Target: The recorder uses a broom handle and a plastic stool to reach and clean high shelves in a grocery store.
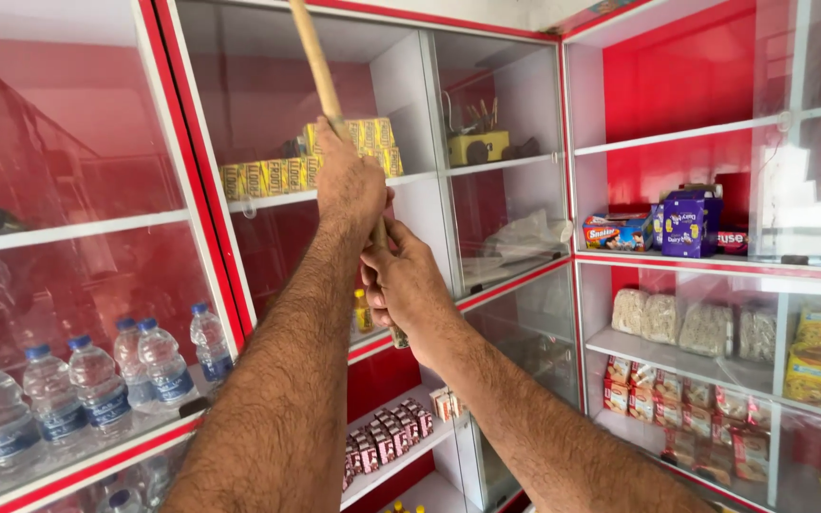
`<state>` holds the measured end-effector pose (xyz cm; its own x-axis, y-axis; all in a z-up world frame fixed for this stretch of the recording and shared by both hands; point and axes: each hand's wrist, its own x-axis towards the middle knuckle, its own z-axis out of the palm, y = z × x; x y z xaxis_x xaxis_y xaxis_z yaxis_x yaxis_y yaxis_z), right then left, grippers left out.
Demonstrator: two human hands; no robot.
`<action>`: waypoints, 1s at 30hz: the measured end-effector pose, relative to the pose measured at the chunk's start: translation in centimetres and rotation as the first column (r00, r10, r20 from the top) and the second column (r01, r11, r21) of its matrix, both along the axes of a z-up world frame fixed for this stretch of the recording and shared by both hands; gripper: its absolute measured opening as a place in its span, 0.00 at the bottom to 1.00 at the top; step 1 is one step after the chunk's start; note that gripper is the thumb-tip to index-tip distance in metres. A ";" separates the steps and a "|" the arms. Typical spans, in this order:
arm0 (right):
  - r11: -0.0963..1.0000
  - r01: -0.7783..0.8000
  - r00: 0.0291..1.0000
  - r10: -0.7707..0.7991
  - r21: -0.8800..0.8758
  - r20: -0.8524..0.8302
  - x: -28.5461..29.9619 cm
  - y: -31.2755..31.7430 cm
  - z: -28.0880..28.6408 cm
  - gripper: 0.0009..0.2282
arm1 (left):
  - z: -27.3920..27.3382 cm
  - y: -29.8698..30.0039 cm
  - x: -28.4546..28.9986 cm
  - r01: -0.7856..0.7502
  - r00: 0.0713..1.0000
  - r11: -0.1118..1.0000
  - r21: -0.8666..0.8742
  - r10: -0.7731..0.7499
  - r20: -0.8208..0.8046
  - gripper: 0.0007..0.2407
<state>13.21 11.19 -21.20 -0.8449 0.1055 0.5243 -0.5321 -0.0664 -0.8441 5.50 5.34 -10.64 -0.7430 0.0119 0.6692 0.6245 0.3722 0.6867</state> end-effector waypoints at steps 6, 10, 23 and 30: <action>0.992 0.049 0.998 -0.052 -0.117 -0.023 2.4 -0.7 3.1 0.16 | 1.8 0.4 1.0 0.412 0.904 0.888 0.204 -0.426 0.032 0.18; 0.977 0.098 0.992 -0.110 -0.187 -0.057 2.4 -0.2 5.2 0.12 | 2.7 0.7 3.0 0.481 0.869 0.866 0.135 -0.491 0.055 0.19; 0.949 -0.091 0.961 0.004 -0.301 -0.275 2.2 3.5 13.1 0.11 | 8.9 2.5 5.2 0.577 0.817 0.814 0.069 -0.576 -0.028 0.28; 0.964 -0.097 0.960 0.025 -0.246 -0.279 4.2 4.3 16.4 0.06 | 10.3 1.7 9.2 0.617 0.787 0.780 0.106 -0.605 -0.126 0.29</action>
<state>17.41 15.48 -4.77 -0.6837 0.2185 0.6963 -0.7260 -0.3001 -0.6187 14.72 7.02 -0.38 -0.5543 0.3506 0.7549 0.7440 -0.1978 0.6382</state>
